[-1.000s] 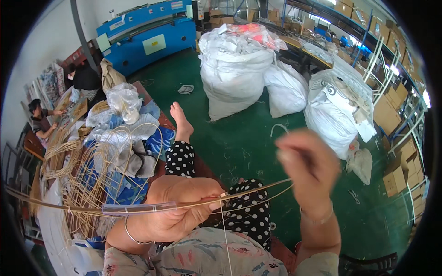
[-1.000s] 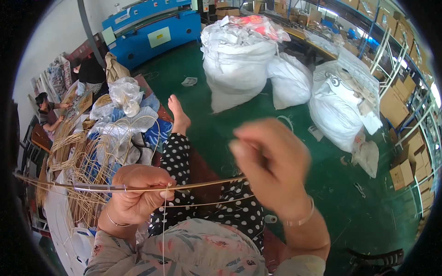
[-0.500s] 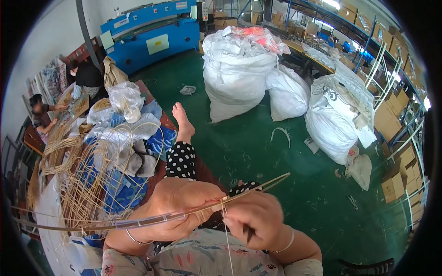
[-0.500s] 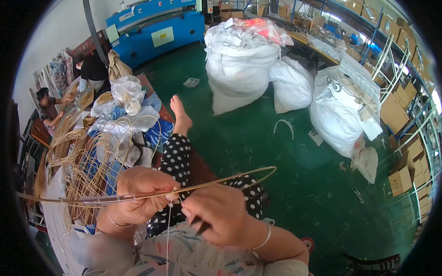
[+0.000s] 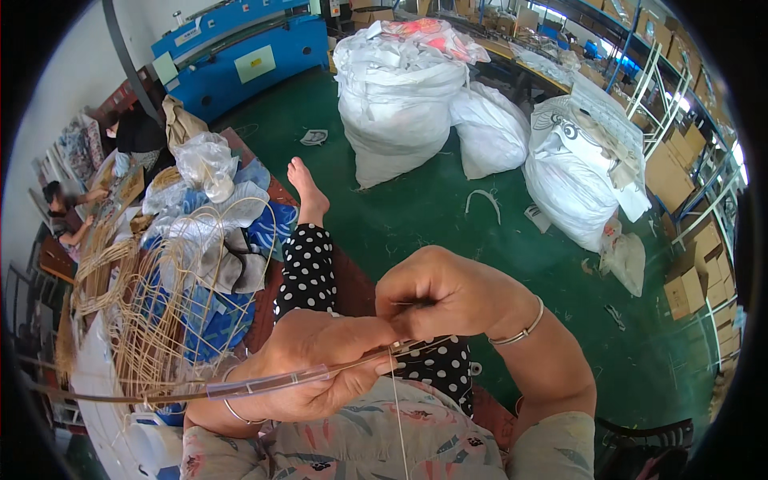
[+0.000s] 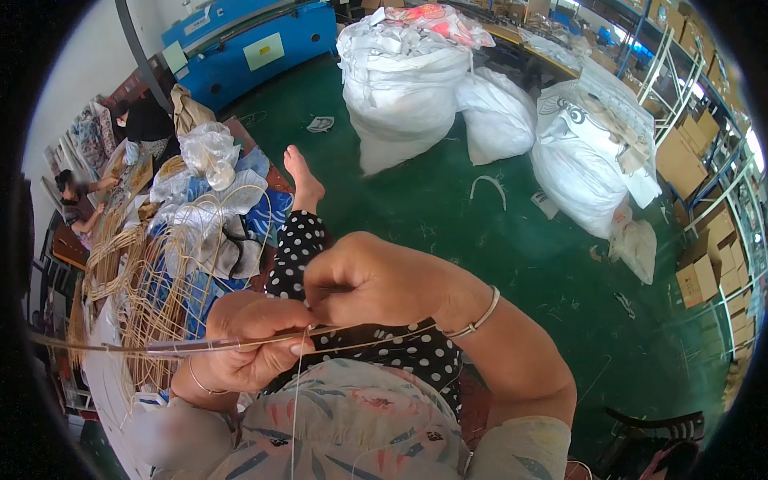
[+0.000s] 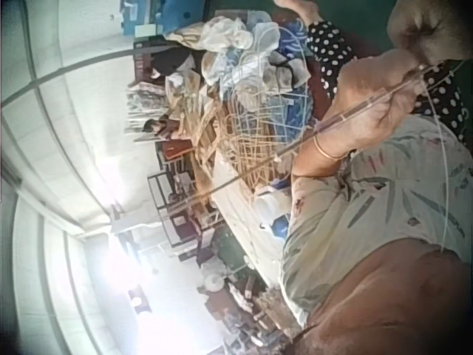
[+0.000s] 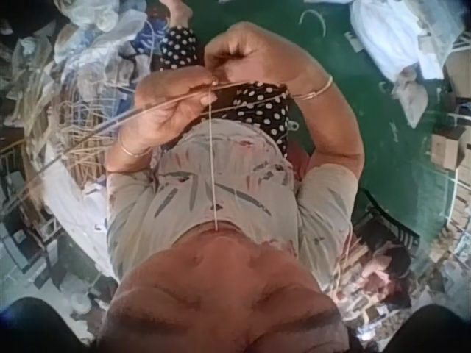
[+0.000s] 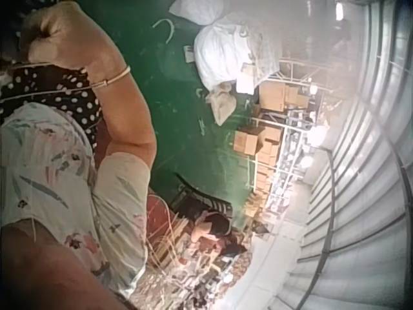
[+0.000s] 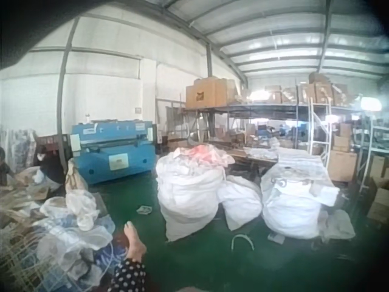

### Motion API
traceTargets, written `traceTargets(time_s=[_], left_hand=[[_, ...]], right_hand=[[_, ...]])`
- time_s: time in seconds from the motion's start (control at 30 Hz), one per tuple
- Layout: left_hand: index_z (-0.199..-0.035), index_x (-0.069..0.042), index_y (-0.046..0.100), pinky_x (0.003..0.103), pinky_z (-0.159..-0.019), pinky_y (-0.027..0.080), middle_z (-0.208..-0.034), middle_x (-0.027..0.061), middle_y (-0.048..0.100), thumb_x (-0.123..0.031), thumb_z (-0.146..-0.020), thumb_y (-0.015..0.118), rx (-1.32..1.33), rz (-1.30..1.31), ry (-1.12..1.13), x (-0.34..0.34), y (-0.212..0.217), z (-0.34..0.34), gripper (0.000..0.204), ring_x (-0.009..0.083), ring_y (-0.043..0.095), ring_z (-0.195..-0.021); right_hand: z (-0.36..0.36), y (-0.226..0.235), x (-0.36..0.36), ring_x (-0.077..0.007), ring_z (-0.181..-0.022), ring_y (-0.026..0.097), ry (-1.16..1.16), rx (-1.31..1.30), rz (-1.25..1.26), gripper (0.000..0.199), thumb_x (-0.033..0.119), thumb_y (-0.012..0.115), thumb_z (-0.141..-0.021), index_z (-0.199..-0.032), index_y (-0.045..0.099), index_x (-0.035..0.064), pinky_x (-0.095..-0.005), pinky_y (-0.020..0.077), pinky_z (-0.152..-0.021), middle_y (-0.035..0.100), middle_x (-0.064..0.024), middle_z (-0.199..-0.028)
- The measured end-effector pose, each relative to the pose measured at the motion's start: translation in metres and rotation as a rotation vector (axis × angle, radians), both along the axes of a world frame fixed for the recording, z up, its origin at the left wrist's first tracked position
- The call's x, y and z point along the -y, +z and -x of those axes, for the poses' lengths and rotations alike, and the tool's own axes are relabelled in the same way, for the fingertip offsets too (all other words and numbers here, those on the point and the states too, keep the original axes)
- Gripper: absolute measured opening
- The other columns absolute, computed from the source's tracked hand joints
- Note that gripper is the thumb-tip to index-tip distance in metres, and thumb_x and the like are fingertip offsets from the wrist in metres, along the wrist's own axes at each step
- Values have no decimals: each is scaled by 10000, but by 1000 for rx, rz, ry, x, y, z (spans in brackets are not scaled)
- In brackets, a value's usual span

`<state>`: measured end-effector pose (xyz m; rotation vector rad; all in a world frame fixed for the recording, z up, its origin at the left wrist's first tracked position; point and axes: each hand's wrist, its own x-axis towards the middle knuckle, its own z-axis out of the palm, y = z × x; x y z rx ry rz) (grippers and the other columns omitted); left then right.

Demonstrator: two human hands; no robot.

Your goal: The person sits on the floor and weaves thin bamboo strips into a circular frame using a thin string. They wrap the string around the bamboo structure, pull it tight, and occasionally use a small tool to assist with the weaving process. The person handles the bamboo frame and string continuously to build up the woven pattern.

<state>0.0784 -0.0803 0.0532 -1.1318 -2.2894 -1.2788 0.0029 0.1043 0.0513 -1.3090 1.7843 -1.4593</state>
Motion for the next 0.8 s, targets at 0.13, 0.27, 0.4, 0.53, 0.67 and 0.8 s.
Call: traceTargets(time_s=[0.13, 0.27, 0.4, 0.53, 0.67, 0.8], left_hand=[[-797, -13, 579, 269, -448, 430, -628, 74, 591, -179, -794, 625, -72, 25, 47, 8, 4, 0, 173, 204, 579, -495], [-793, -12, 584, 265, -458, 434, -619, 64, 590, -192, -794, 626, -103, -71, 175, 19, 5, -2, 184, 195, 583, -503], [-810, 0, 581, 268, -454, 434, -648, 90, 596, -176, -772, 625, -186, -37, 270, 24, 6, 0, 185, 204, 572, -498], [-889, -9, 572, 264, -451, 425, -633, 89, 586, -139, -767, 551, -351, -108, 574, 67, -4, -24, 179, 180, 554, -526], [-744, -42, 529, 232, -434, 334, -574, 10, 455, -139, -801, 520, -183, -496, 591, 108, -19, -10, 112, 87, 409, -477], [-760, -43, 534, 196, -443, 319, -601, 8, 462, -87, -801, 500, -330, -360, 702, 145, -26, -2, 69, 75, 402, -493]], right_hand=[[4, -8, -2, -75, -513, 460, -477, -434, 57, 61, 33, 572, -749, -700, 552, 5, -226, 352, -458, 532, -40, -627], [-39, 9, -19, -191, -623, 550, -489, 46, 395, 67, 41, 527, -789, -752, 564, 0, -276, 434, -569, 593, -76, -741], [-69, -6, -13, -246, -639, 551, 679, 79, 374, 280, 261, 503, -862, -863, 575, -10, -339, 432, -539, 565, -136, -777], [-77, 27, -33, -225, -594, 545, 763, -68, 678, 336, 253, 420, -899, -836, 559, -45, -323, 409, -464, 545, -142, -750], [-79, 33, -52, -201, -550, 531, 744, -228, 811, 303, 210, 440, -886, -807, 552, -60, -294, 394, -419, 541, -142, -731], [-60, 1, -32, -246, -604, 547, 478, -242, 850, 135, 115, 537, -821, -746, 546, 3, -317, 435, -519, 565, -92, -728]])
